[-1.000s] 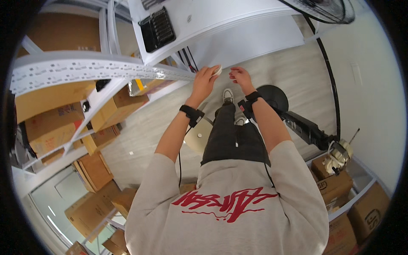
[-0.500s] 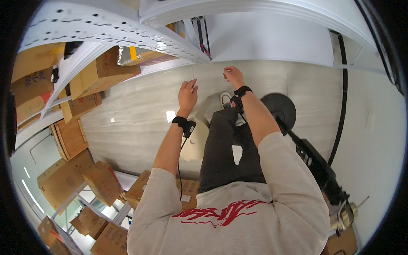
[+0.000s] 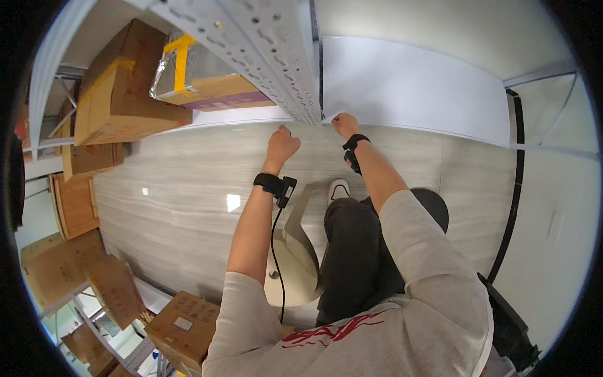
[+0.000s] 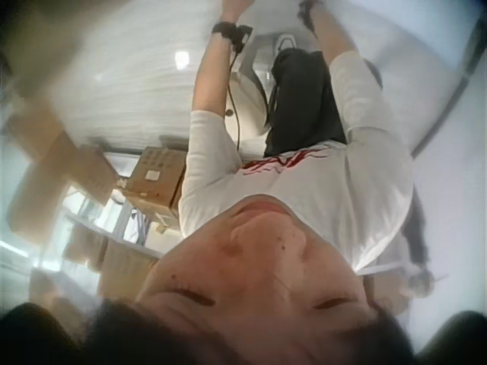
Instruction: The person uses a screwdriver to tighten screws on a small mechanical component held in a clamp. They repeatedly insert and remove screws, adjust the component, and continue tightening multiple screws throughout the clip.
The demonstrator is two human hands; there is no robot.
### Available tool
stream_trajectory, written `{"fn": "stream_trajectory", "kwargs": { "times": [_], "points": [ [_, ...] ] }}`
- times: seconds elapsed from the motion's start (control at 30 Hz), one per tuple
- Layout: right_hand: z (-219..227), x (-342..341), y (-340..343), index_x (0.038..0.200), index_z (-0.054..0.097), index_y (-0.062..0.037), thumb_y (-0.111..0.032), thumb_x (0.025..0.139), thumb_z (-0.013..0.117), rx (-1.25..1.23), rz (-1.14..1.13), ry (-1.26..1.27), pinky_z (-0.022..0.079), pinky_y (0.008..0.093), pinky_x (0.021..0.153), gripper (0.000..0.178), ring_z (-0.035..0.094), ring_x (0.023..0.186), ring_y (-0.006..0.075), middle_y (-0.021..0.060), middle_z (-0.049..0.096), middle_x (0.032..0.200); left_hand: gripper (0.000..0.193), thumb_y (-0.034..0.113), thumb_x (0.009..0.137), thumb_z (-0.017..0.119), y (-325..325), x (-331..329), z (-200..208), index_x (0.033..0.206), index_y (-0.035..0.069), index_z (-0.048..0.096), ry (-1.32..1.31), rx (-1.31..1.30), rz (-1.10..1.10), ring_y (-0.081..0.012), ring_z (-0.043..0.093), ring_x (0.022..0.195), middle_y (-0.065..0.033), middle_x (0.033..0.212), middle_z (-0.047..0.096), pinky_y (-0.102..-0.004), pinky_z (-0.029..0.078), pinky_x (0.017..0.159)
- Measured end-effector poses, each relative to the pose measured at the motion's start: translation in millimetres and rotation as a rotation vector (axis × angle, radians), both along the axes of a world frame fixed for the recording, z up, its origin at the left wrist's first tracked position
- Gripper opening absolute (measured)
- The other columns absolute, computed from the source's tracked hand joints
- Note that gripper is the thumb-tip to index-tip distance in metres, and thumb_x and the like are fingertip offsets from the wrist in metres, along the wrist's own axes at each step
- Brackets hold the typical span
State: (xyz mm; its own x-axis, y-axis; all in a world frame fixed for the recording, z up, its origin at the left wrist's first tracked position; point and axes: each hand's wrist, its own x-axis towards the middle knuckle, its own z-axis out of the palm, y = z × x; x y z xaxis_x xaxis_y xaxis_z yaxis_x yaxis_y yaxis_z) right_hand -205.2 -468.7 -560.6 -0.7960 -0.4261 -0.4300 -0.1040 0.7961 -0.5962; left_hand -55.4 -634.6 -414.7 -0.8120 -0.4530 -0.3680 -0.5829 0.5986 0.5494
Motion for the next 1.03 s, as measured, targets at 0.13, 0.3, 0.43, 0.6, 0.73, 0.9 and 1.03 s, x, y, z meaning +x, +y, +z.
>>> {"fn": "stream_trajectory", "kwargs": {
  "times": [0.13,0.3,0.43,0.6,0.73,0.9,1.03],
  "points": [
    [-54,-6,-18,0.094,0.072,-0.0028,-0.027,0.084,0.062,0.035,0.072,0.191,0.054,0.0458,0.077,0.028,0.068,0.082,0.0370,0.0191,0.071,0.085,0.044,0.015,0.073,0.057,-15,-3,0,0.104,-0.015,0.052,-0.046,0.199,0.079,-0.0507,0.064,0.094,-0.0361,0.096,0.066,-0.0516,0.052,0.087],
    [-78,-8,-49,0.103,0.068,0.0003,-0.027,0.089,0.061,0.152,0.145,0.192,0.054,0.0477,0.085,0.032,0.067,0.096,0.0411,0.0232,0.070,0.100,0.041,0.014,0.075,0.059,-33,6,9,0.104,-0.015,0.050,0.035,0.132,0.089,-0.0507,0.064,0.093,-0.0356,0.093,0.066,-0.0520,0.052,0.085],
    [-82,-9,-52,0.104,0.066,0.0003,-0.027,0.093,0.058,0.196,0.177,0.196,0.054,0.0472,0.085,0.030,0.066,0.098,0.0402,0.0225,0.069,0.104,0.037,0.014,0.078,0.063,-30,0,17,0.100,-0.012,0.050,0.099,0.115,0.067,-0.0504,0.064,0.092,-0.0340,0.091,0.066,-0.0519,0.052,0.082],
    [-56,-22,-51,0.098,0.067,-0.0009,-0.022,0.095,0.055,0.139,0.236,0.230,0.054,0.0492,0.081,0.025,0.068,0.090,0.0403,0.0205,0.071,0.096,0.036,0.021,0.080,0.067,-21,-6,0,0.101,-0.005,0.054,0.071,0.073,-0.004,-0.0444,0.065,0.089,-0.0265,0.089,0.067,-0.0480,0.052,0.080],
    [-40,-42,-15,0.090,0.065,0.0004,-0.023,0.097,0.051,-0.254,-0.030,0.043,0.055,0.0437,0.072,0.028,0.069,0.074,0.0314,0.0150,0.071,0.079,0.037,0.025,0.081,0.070,4,-2,6,0.103,-0.002,0.056,0.019,0.143,-0.093,-0.0413,0.066,0.089,-0.0232,0.090,0.068,-0.0459,0.052,0.079],
    [60,-19,43,0.087,0.061,0.0004,-0.023,0.100,0.050,-0.492,-0.321,-0.186,0.052,0.0320,0.063,0.029,0.063,0.063,0.0155,0.0055,0.064,0.071,0.039,0.024,0.083,0.069,45,18,44,0.109,-0.001,0.053,0.064,0.194,-0.243,-0.0406,0.066,0.087,-0.0226,0.088,0.067,-0.0458,0.051,0.078],
    [141,26,99,0.088,0.061,-0.0022,-0.022,0.102,0.049,-0.574,-0.377,-0.050,0.051,0.0334,0.062,0.027,0.063,0.061,0.0182,0.0063,0.064,0.069,0.045,0.019,0.083,0.066,95,19,159,0.118,-0.003,0.048,0.013,0.277,-0.302,-0.0481,0.062,0.100,-0.0303,0.100,0.066,-0.0508,0.049,0.088]
  ]
}}
